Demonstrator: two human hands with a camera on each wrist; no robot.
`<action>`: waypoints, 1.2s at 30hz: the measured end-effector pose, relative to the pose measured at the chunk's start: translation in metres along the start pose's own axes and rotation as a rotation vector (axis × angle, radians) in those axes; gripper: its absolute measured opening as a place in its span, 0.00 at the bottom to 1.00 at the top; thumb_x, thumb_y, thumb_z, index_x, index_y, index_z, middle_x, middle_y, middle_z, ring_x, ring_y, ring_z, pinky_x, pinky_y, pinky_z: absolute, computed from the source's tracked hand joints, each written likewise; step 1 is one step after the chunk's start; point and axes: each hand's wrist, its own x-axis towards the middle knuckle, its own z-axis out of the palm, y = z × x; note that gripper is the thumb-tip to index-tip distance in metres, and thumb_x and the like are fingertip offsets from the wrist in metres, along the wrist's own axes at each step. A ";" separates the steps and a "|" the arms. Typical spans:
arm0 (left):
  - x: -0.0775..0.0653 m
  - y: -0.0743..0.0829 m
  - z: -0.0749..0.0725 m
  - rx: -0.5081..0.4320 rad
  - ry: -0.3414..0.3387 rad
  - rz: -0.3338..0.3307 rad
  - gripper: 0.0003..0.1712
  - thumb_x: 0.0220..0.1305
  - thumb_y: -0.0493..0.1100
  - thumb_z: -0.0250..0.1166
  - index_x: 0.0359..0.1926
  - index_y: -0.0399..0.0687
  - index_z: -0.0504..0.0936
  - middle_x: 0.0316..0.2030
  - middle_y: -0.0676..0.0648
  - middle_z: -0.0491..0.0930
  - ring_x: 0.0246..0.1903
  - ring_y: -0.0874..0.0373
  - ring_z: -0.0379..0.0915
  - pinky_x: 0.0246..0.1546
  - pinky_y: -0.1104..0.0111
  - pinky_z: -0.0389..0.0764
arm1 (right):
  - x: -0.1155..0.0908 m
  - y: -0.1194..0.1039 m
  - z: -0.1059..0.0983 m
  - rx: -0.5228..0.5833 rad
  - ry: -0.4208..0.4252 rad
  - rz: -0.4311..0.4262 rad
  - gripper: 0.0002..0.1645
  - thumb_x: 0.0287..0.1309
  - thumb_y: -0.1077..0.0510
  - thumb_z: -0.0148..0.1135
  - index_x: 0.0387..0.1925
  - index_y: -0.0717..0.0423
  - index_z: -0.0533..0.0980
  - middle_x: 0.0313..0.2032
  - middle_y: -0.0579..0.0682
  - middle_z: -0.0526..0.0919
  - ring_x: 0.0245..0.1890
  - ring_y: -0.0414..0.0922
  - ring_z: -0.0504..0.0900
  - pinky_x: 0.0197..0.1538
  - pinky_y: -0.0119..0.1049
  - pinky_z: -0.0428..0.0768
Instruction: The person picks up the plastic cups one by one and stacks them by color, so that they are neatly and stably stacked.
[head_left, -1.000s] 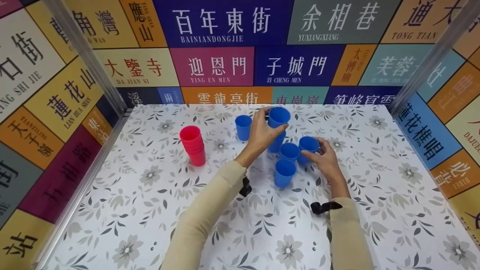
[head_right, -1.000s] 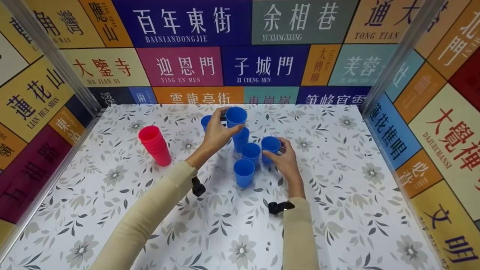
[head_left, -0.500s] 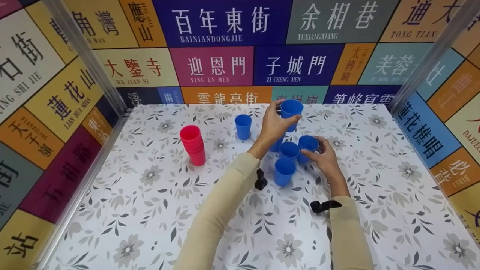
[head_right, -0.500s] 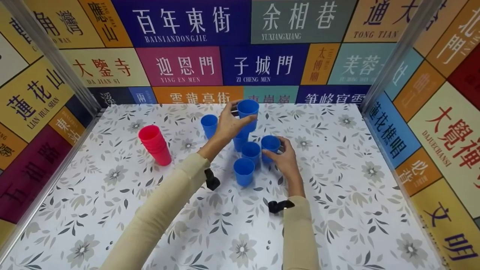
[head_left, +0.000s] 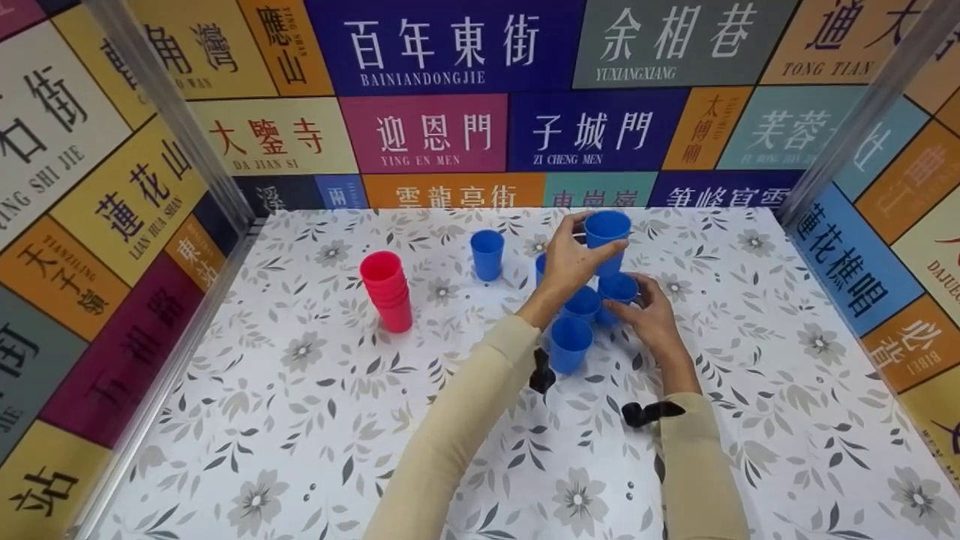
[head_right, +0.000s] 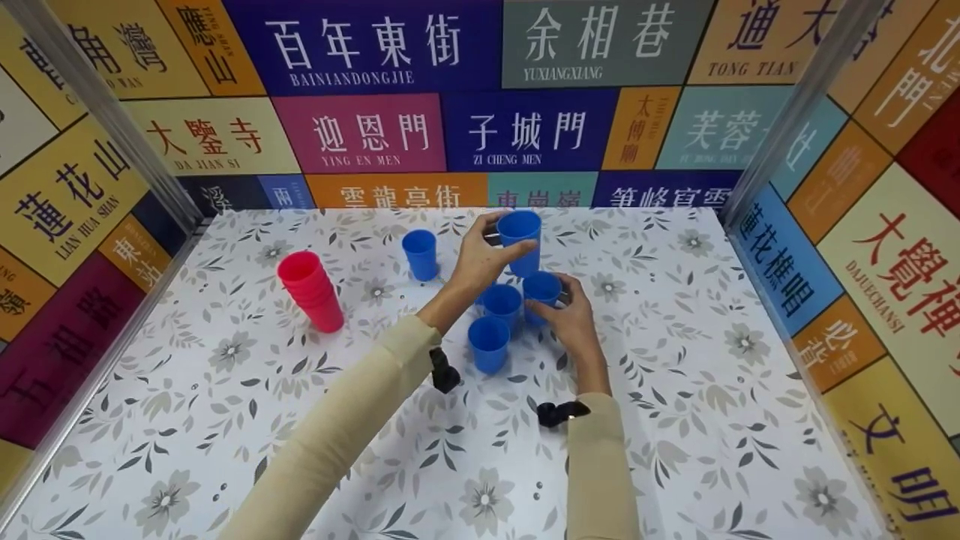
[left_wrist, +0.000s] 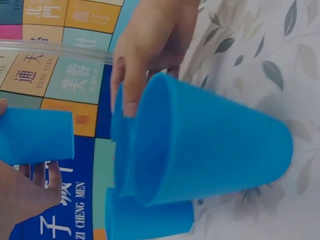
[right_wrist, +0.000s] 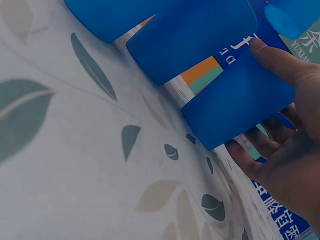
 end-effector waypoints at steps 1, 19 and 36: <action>-0.001 -0.001 0.002 -0.008 -0.008 -0.002 0.42 0.54 0.55 0.77 0.67 0.52 0.71 0.58 0.48 0.78 0.57 0.57 0.76 0.57 0.64 0.81 | 0.000 0.000 0.000 -0.005 0.000 0.001 0.46 0.57 0.54 0.73 0.71 0.60 0.61 0.70 0.62 0.68 0.73 0.58 0.63 0.77 0.52 0.60; -0.010 -0.016 0.018 0.018 -0.146 0.048 0.43 0.55 0.51 0.76 0.69 0.47 0.69 0.61 0.46 0.77 0.58 0.55 0.76 0.55 0.69 0.80 | -0.004 -0.011 -0.002 -0.009 -0.041 0.048 0.49 0.61 0.57 0.68 0.76 0.62 0.53 0.77 0.63 0.54 0.77 0.62 0.54 0.78 0.56 0.55; -0.011 -0.018 0.020 0.089 -0.210 0.043 0.43 0.56 0.46 0.76 0.71 0.50 0.67 0.63 0.44 0.75 0.65 0.52 0.71 0.62 0.65 0.78 | -0.015 -0.029 0.000 0.005 -0.047 0.039 0.46 0.60 0.61 0.68 0.73 0.67 0.55 0.76 0.65 0.56 0.78 0.61 0.53 0.79 0.53 0.55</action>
